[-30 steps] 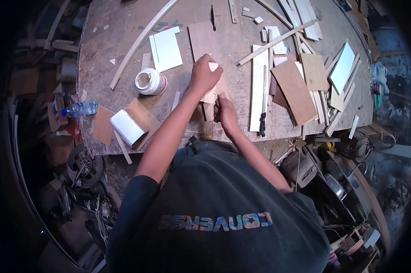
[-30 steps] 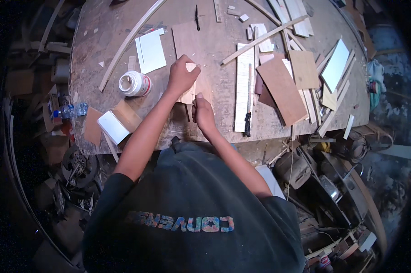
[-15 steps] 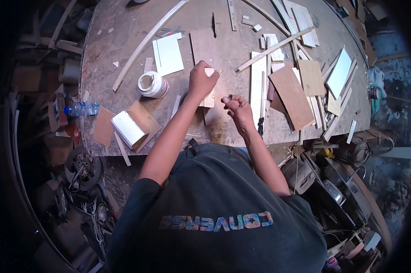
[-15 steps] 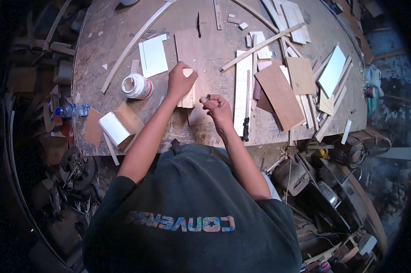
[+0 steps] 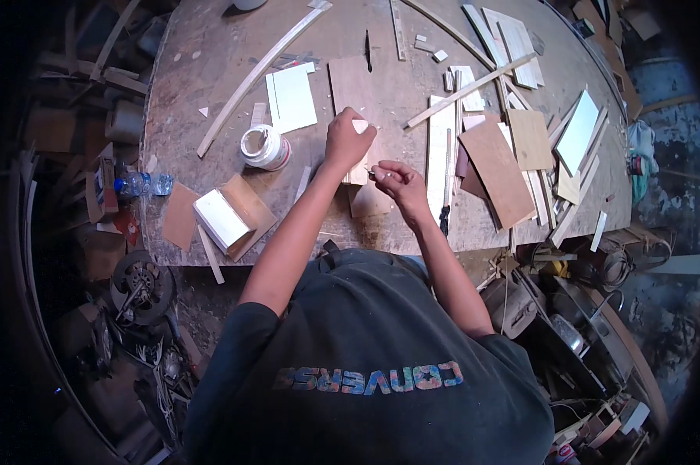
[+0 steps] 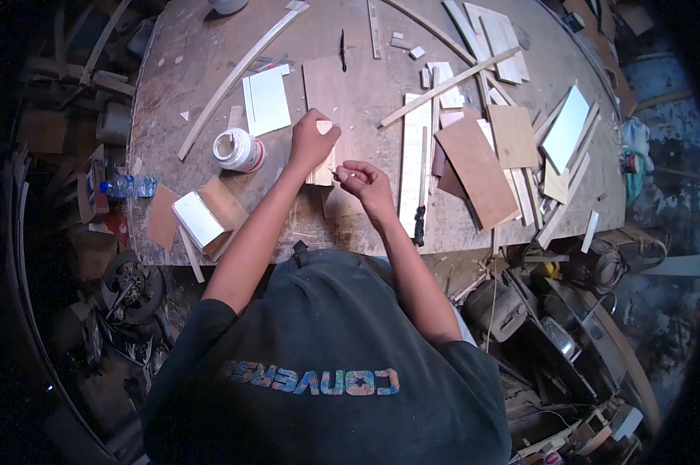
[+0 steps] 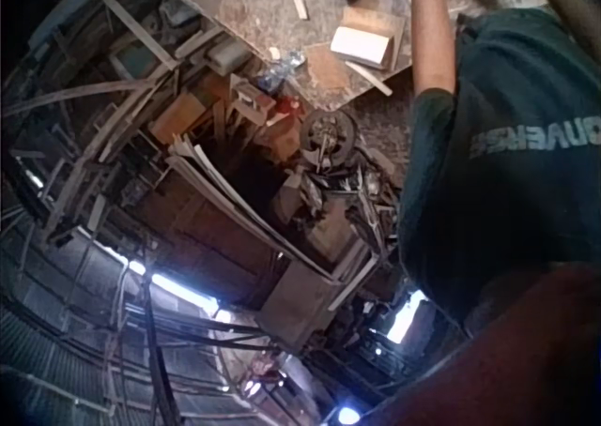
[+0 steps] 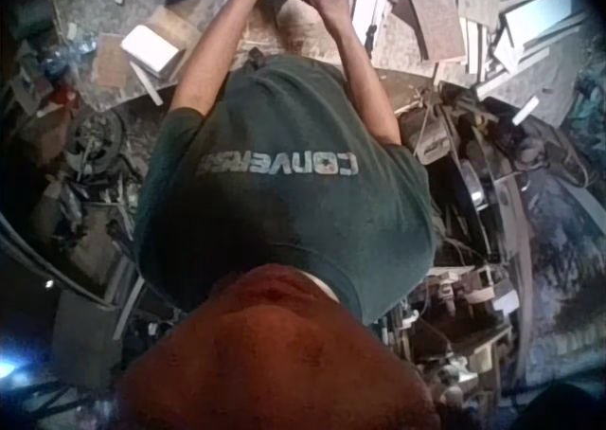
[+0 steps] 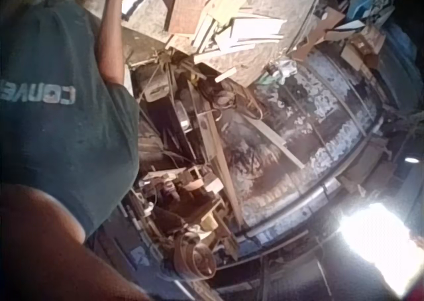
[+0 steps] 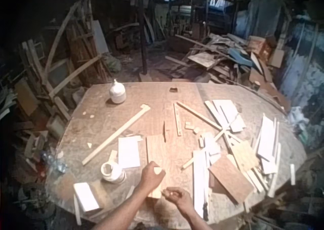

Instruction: The person assembles a small wooden box on a cluttered workbench. They use a hammer to drive nails into the wooden frame, securing the pieces together. The person repeatedly adjusts the box and hammers nails into different sides to complete the assembly.

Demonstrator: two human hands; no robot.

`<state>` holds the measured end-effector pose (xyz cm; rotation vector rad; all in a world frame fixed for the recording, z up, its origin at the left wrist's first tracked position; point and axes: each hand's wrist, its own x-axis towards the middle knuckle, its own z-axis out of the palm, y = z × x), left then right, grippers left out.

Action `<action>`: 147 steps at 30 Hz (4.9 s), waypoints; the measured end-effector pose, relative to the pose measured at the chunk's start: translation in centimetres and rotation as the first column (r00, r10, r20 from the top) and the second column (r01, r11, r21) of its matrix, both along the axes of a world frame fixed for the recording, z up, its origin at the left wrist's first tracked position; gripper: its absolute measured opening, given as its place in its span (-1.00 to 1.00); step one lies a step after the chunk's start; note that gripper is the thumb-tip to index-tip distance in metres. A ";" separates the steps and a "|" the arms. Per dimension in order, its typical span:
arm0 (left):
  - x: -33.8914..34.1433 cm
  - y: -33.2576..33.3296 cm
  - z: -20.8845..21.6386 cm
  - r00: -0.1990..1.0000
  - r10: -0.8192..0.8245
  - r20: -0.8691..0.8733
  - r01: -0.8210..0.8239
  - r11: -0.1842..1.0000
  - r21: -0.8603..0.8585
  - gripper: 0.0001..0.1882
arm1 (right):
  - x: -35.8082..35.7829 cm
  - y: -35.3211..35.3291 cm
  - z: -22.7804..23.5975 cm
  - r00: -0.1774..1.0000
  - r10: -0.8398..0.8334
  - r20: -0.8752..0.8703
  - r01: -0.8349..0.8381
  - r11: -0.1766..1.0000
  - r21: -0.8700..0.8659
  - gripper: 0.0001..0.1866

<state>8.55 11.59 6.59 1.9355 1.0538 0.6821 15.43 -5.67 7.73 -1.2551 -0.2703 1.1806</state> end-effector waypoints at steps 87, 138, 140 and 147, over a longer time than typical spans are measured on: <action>0.2 0.0 0.1 0.996 0.026 0.080 -0.024 0.999 -0.024 -0.70 | 6.4 3.8 1.8 -0.142 0.445 0.884 -0.723 0.563 -0.399 -0.82; 0.9 -0.3 -0.1 0.994 0.070 0.085 -0.075 0.996 0.051 -0.72 | 4.2 1.7 2.1 0.339 0.343 0.876 -0.506 0.851 -0.138 -0.81; 0.8 -0.3 0.0 0.995 0.067 0.068 -0.069 0.997 0.030 -0.71 | 4.9 1.9 2.6 0.269 0.370 0.889 -0.555 0.814 -0.170 -0.80; 0.9 -0.3 0.1 0.995 0.068 0.066 -0.072 0.996 0.049 -0.71 | 6.3 2.7 1.7 0.088 0.541 0.836 -0.645 0.670 -0.366 -0.79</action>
